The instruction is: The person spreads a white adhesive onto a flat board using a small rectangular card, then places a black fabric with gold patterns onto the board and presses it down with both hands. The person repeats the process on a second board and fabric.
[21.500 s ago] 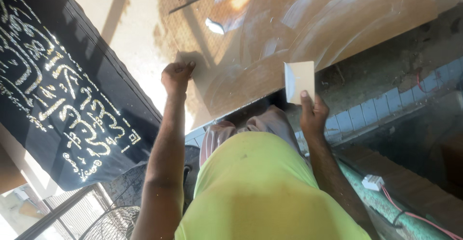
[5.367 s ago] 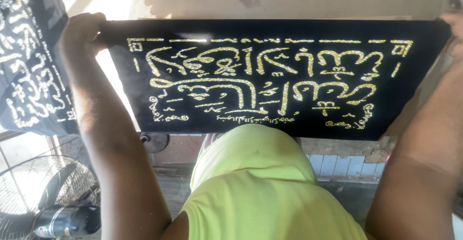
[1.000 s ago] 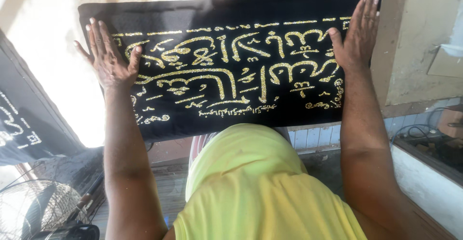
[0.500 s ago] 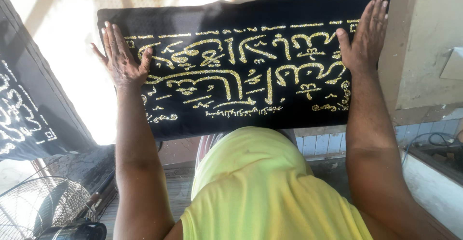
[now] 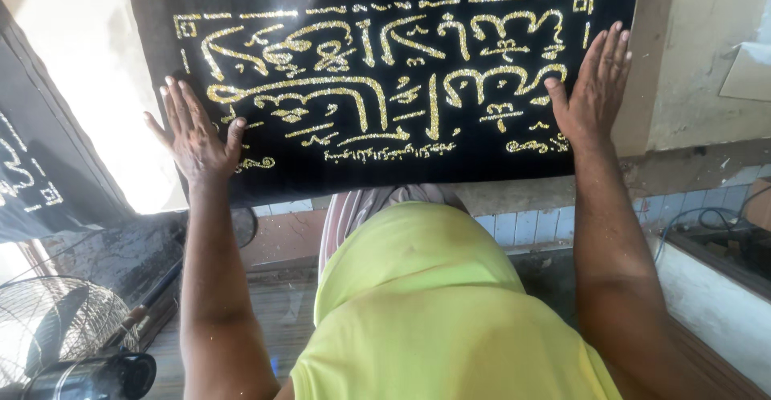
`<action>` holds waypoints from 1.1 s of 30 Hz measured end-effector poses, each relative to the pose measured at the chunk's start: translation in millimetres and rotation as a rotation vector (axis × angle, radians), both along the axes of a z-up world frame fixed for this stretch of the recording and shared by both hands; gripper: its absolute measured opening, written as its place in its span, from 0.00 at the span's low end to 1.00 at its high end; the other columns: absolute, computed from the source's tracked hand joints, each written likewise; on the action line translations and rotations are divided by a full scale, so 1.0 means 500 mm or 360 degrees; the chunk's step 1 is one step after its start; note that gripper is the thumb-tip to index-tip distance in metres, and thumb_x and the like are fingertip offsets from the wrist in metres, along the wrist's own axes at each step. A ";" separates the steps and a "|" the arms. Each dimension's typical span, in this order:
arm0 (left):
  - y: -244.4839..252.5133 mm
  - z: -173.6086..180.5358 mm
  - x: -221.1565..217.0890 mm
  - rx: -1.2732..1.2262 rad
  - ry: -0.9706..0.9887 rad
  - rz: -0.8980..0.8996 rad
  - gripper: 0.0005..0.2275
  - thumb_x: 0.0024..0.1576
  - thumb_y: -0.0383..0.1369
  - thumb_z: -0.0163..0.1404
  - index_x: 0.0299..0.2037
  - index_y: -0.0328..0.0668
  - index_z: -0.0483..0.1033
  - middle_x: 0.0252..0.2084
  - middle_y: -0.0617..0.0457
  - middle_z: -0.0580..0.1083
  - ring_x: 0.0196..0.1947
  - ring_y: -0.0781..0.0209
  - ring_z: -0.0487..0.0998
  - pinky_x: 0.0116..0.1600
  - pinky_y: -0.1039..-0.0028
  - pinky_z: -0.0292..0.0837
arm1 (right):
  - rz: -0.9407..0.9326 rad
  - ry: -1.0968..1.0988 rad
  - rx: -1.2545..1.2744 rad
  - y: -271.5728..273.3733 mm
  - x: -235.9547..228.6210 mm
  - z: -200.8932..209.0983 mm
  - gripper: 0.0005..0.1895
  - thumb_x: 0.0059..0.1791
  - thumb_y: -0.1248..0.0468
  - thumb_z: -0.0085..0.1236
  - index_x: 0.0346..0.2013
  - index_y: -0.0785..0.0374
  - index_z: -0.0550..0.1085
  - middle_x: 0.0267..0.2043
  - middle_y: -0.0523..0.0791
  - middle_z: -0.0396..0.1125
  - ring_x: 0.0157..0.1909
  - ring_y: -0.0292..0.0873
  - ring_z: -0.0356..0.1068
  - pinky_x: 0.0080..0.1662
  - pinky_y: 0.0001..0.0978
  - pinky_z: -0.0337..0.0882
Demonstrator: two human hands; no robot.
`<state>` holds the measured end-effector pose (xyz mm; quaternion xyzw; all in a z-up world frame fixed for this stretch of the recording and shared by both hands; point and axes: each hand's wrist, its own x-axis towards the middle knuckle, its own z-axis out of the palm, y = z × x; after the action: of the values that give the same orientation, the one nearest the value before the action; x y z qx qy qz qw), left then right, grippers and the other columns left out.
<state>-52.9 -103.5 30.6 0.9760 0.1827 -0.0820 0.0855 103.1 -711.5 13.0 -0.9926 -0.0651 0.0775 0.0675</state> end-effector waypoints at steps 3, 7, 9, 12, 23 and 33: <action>0.002 -0.010 -0.006 -0.0027 0.0002 -0.0026 0.50 0.60 0.71 0.19 0.78 0.29 0.43 0.81 0.37 0.44 0.81 0.46 0.40 0.76 0.43 0.20 | 0.0053 -0.0042 0.0069 -0.018 -0.001 -0.027 0.57 0.58 0.27 0.30 0.80 0.74 0.40 0.84 0.59 0.31 0.86 0.59 0.29 0.82 0.58 0.34; 0.007 -0.013 -0.003 0.0000 -0.0041 -0.0117 0.50 0.62 0.70 0.19 0.78 0.26 0.42 0.82 0.36 0.43 0.82 0.45 0.40 0.77 0.43 0.20 | 0.0079 -0.0076 0.0071 -0.036 -0.015 -0.046 0.57 0.56 0.26 0.24 0.81 0.71 0.40 0.85 0.57 0.31 0.86 0.57 0.30 0.82 0.58 0.34; 0.004 -0.004 0.001 0.0046 0.0012 -0.0101 0.50 0.61 0.71 0.19 0.78 0.28 0.42 0.81 0.37 0.43 0.81 0.46 0.40 0.76 0.44 0.19 | 0.0136 -0.0130 0.0069 -0.034 -0.009 -0.040 0.58 0.56 0.25 0.24 0.81 0.71 0.40 0.85 0.58 0.31 0.87 0.57 0.30 0.82 0.58 0.34; -0.001 0.004 -0.013 0.0037 0.0100 -0.0057 0.51 0.60 0.72 0.18 0.77 0.28 0.41 0.81 0.37 0.43 0.81 0.47 0.39 0.75 0.44 0.19 | 0.0106 -0.0098 0.0063 -0.025 -0.011 -0.028 0.57 0.56 0.26 0.23 0.81 0.72 0.41 0.85 0.58 0.31 0.86 0.57 0.29 0.82 0.59 0.32; -0.032 -0.038 -0.127 0.0107 -0.0028 0.0006 0.53 0.57 0.74 0.11 0.79 0.32 0.43 0.81 0.37 0.44 0.81 0.47 0.39 0.75 0.45 0.19 | 0.0115 -0.0065 0.0020 -0.042 -0.142 0.000 0.60 0.54 0.25 0.23 0.79 0.76 0.42 0.83 0.61 0.31 0.85 0.59 0.28 0.78 0.61 0.27; -0.025 -0.046 -0.135 0.0071 -0.0149 -0.0063 0.49 0.61 0.71 0.16 0.78 0.31 0.45 0.81 0.36 0.47 0.81 0.47 0.42 0.75 0.43 0.20 | 0.0142 -0.0068 -0.0009 -0.073 -0.146 -0.032 0.60 0.54 0.24 0.22 0.79 0.75 0.40 0.84 0.60 0.31 0.85 0.58 0.29 0.78 0.63 0.26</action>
<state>-120.3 -115.8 7.8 0.9839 0.1609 -0.0338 0.0704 29.9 -748.1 -2.8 -0.9903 -0.1106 0.0594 0.0597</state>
